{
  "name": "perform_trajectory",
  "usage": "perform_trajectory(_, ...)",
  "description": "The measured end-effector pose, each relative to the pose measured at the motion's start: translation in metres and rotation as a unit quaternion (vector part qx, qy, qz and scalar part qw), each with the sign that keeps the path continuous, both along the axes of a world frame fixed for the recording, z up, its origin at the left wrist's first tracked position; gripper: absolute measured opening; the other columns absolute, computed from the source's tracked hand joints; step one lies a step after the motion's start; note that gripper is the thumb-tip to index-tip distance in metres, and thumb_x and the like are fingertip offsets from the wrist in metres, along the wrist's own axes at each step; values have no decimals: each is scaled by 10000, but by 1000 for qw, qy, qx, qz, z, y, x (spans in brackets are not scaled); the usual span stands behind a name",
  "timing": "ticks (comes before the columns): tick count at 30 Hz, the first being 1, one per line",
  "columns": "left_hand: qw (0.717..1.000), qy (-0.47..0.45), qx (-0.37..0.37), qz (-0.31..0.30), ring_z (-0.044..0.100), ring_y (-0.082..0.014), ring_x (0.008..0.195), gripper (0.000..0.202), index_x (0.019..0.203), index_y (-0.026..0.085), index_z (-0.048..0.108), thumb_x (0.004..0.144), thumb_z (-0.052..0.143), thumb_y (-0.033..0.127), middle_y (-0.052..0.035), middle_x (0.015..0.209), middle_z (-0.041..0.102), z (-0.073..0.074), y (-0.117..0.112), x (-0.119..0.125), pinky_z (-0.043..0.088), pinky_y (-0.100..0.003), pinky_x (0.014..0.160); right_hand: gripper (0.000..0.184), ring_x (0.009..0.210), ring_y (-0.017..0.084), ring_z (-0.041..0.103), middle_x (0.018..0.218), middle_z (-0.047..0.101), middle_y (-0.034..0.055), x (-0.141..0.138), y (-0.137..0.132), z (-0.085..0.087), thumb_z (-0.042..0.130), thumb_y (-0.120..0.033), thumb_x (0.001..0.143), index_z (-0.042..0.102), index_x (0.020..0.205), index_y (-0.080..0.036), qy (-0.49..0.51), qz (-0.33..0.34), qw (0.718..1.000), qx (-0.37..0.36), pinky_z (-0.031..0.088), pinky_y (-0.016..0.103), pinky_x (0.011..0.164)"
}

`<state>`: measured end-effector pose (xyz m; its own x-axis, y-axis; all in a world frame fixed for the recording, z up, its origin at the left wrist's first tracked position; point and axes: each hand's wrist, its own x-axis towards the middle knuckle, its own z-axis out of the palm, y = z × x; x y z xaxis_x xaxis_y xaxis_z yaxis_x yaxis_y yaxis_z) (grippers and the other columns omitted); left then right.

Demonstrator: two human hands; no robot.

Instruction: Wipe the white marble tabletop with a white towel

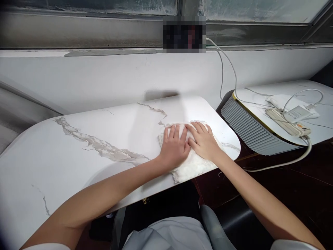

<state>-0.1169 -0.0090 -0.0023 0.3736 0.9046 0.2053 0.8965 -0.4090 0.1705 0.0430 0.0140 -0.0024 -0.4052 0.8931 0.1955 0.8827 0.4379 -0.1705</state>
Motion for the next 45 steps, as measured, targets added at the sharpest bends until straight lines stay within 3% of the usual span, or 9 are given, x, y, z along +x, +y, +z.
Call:
perform_trajectory(7, 999, -6, -21, 49, 318, -325, 1487, 573, 1521, 121, 392, 998, 321, 342, -171, 1583, 397, 0, 60, -14, 180, -536, 1241, 497, 1366, 329, 431, 1421, 547, 136, -16, 72, -2, 332, -358, 942, 493, 1399, -248, 39, 40, 998, -1, 306, 600, 1102)
perform_trajectory(15, 997, -33, -29, 56, 340, -269, 1474, 550, 1501, 176, 431, 996, 315, 359, -133, 1572, 421, 1, 136, -30, 152, -487, 1250, 511, 1353, 317, 434, 1406, 566, 121, -39, 145, -5, 328, -349, 922, 520, 1387, -258, 42, -7, 999, 2, 288, 596, 1117)
perform_trajectory(25, 993, -55, -35, 94, 336, -236, 1471, 526, 1482, 225, 433, 997, 300, 374, -99, 1532, 471, 3, 184, -58, 144, -539, 1242, 533, 1366, 316, 409, 1457, 536, 99, -71, 200, -3, 319, -338, 932, 511, 1418, -233, 38, -14, 999, -14, 289, 550, 1118)
perform_trajectory(33, 990, -55, -31, 129, 343, -244, 1470, 513, 1469, 235, 453, 993, 307, 362, -94, 1539, 463, 1, 187, -85, 151, -532, 1246, 544, 1364, 304, 405, 1458, 532, 109, -107, 204, -2, 316, -281, 930, 498, 1437, -206, 23, -16, 999, -16, 254, 554, 1145)
perform_trajectory(45, 985, -43, -24, 165, 302, -249, 1499, 520, 1487, 206, 444, 1000, 314, 332, -118, 1588, 401, 2, 135, -108, 150, -530, 1245, 570, 1425, 281, 340, 1519, 468, 114, -139, 154, 0, 268, -242, 950, 432, 1493, -190, 9, 0, 1000, -28, 194, 576, 1182)
